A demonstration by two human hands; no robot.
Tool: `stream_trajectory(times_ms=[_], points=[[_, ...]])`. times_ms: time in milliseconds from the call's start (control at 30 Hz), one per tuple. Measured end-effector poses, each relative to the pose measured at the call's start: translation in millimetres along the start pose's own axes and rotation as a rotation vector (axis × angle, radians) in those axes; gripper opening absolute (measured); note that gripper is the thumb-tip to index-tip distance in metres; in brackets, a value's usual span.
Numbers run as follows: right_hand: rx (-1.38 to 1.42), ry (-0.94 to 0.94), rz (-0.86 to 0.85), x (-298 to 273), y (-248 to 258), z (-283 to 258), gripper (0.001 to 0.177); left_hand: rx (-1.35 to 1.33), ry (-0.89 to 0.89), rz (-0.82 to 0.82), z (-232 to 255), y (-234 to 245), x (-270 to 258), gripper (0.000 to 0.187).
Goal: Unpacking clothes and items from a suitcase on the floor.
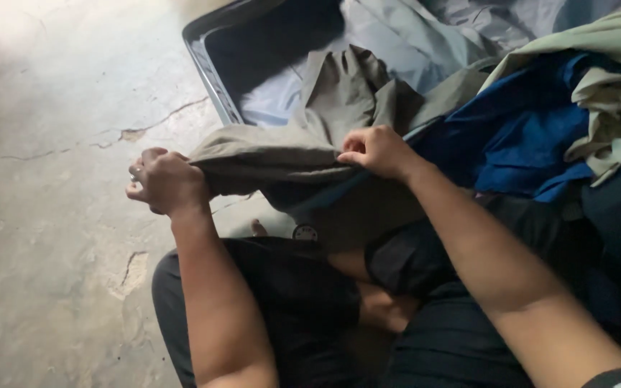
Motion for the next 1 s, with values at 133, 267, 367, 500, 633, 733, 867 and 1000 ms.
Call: stream_trajectory(times_ms=[133,267,367,500,633,733,867,1000], points=[[0.198,0.203,0.026,-3,12,-45,0.053,-0.011,0.090,-0.089,-12,-12,2,0.017],[-0.114,0.389,0.125,-9,-24,-52,0.053,0.123,0.172,-0.289,-16,-12,1,0.024],[-0.203,0.328,0.168,-7,-43,-47,0.028,0.252,0.051,-0.402,-16,-37,-10,0.033],[-0.178,0.363,0.298,-4,-50,-59,0.020,0.056,-0.305,-0.731,83,30,-60,0.084],[-0.150,0.358,0.378,0,-49,-66,0.019,-0.022,-0.671,-0.278,129,-17,-93,0.085],[-0.091,0.349,0.398,0,-37,-61,0.015,-0.038,-0.697,-0.369,129,-57,-100,0.014],[-0.049,0.386,0.358,6,-20,-44,0.028,-0.177,-0.723,-0.115,124,-30,-87,0.016],[-0.105,0.264,0.361,15,-18,-9,0.020,-0.227,-0.639,-0.110,115,-10,-72,0.015]])
Point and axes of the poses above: each hand's wrist, its own x-axis towards the middle knuckle, its own y-axis out of the back of the hand, z = x × y, the point moved 4 cm from there along x, towards the middle knuckle, and after that the axes turned 4 degrees about y, right-handed, at the moved point
